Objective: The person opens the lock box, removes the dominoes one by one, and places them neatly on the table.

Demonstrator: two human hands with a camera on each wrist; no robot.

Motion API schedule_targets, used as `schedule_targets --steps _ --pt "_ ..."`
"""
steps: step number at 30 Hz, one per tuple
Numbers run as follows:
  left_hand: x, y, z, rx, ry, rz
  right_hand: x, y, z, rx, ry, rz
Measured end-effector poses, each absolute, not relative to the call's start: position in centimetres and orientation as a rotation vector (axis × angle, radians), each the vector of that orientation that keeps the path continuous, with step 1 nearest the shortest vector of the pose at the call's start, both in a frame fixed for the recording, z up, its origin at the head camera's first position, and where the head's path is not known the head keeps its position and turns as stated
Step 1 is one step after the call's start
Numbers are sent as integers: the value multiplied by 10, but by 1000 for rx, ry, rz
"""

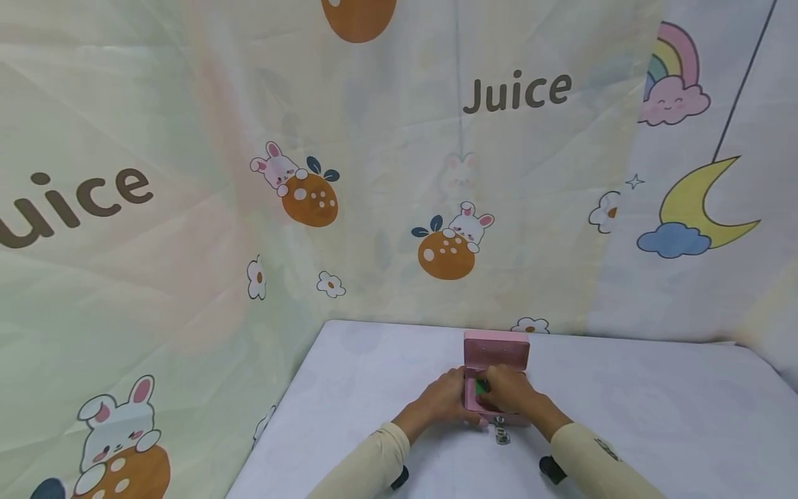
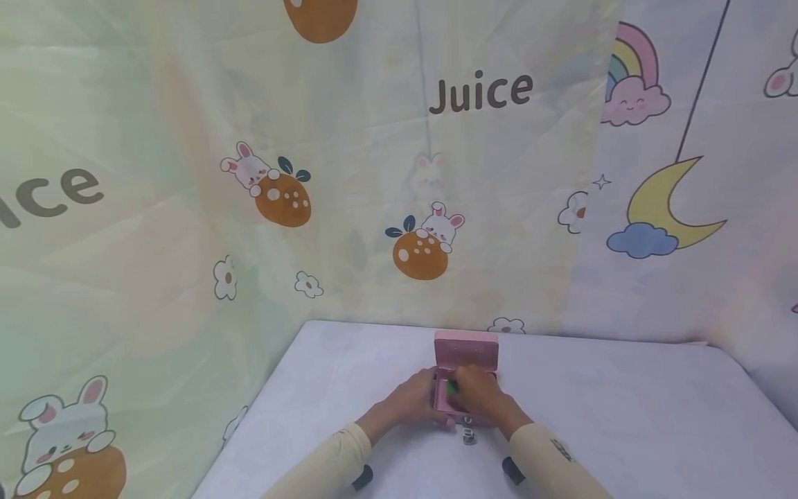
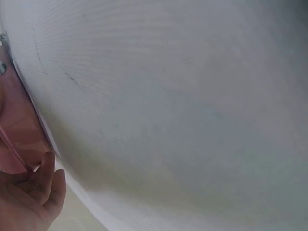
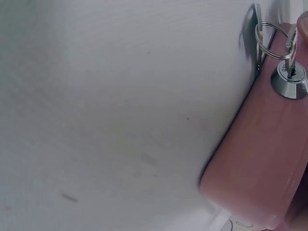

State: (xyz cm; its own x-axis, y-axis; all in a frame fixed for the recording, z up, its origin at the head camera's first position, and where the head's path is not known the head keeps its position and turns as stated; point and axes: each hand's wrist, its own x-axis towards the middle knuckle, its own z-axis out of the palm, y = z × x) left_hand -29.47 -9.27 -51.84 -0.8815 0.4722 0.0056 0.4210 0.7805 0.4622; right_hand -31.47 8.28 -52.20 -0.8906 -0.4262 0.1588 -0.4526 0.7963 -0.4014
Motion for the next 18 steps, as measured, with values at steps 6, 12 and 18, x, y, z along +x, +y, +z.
schedule_targets --steps 6,12,18 --pt "-296 -92 -519 698 2870 680 -312 80 -520 735 -2942 732" --pt "-297 -92 -522 695 2878 656 -306 74 -519 777 -2925 713" --pt "-296 -93 -522 671 2881 622 -303 68 -519 758 -2965 725"
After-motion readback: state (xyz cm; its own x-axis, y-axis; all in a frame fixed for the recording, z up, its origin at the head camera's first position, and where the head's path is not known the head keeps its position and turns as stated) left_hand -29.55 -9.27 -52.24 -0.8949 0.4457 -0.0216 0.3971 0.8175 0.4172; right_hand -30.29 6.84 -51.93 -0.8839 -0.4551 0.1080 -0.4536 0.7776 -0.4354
